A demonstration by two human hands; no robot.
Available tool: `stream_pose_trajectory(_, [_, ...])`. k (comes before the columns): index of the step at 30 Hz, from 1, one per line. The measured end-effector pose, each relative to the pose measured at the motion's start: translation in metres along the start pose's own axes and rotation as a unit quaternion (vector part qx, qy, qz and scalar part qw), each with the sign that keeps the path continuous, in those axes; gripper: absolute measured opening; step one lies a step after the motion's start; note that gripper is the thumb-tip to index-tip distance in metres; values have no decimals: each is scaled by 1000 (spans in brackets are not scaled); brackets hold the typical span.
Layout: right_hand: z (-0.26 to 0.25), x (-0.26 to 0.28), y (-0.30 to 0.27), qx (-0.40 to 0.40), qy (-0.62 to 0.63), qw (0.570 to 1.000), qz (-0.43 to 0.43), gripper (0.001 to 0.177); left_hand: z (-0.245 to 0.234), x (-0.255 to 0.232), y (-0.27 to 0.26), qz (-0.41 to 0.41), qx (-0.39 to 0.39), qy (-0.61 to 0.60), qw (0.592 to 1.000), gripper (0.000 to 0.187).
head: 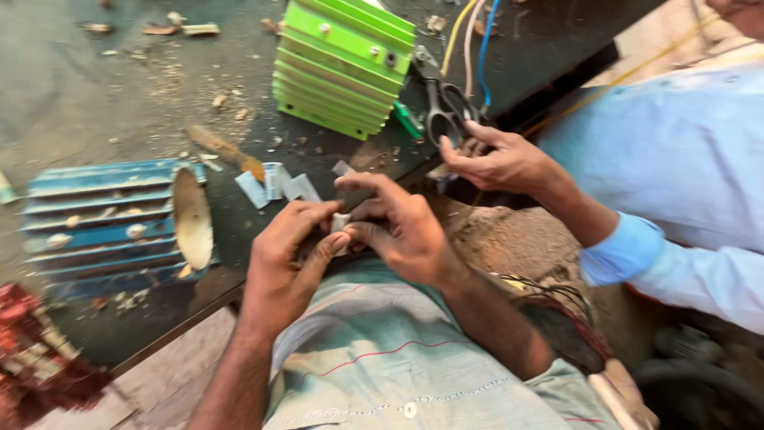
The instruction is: The person uses shears to cut small white insulating pieces and inserts them into slots inside a green cylindrical electrical component. They repeatedly pick up pieces, cut them, and place them into the component while another person works with wires nearby.
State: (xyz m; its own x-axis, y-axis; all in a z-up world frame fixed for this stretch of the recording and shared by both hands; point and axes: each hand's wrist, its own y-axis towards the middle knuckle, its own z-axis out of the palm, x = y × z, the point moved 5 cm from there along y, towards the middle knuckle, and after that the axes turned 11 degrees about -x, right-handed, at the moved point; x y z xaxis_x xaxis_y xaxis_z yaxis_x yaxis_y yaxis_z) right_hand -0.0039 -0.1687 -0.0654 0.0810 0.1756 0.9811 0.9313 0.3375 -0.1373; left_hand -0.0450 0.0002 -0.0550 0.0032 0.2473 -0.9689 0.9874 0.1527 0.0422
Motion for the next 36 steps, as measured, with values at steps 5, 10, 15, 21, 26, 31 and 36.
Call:
stream_pose_trajectory(5, [-21, 15, 2, -68, -185, 975, -100, 33, 3, 25, -2, -58, -15, -48, 997, 18])
stream_pose_trajectory(10, [-115, 33, 26, -162, -194, 954, -162, 20, -12, 32, -9, -56, -84, -114, 988, 10])
stream_pose_trajectory(15, [-189, 76, 30, -261, -155, 936, -179, 12, -14, 31, -16, -77, -137, -136, 978, 11])
stream_pose_trajectory(21, [-183, 130, 31, -240, -180, 926, -229, 16, -6, 28, -14, -78, -157, -119, 977, 15])
stream_pose_trajectory(26, [-183, 124, 39, -232, -147, 945, -179, 17, 4, 27, -11, -69, -149, -129, 978, 14])
stream_pose_trajectory(31, [-143, 58, 67, -115, -406, 905, -59, 22, 12, 25, -8, -66, -142, -128, 979, 14])
stream_pose_trajectory(36, [-94, 0, 81, -111, -475, 863, -135, 24, 15, 26, -12, -55, -143, -123, 981, 15])
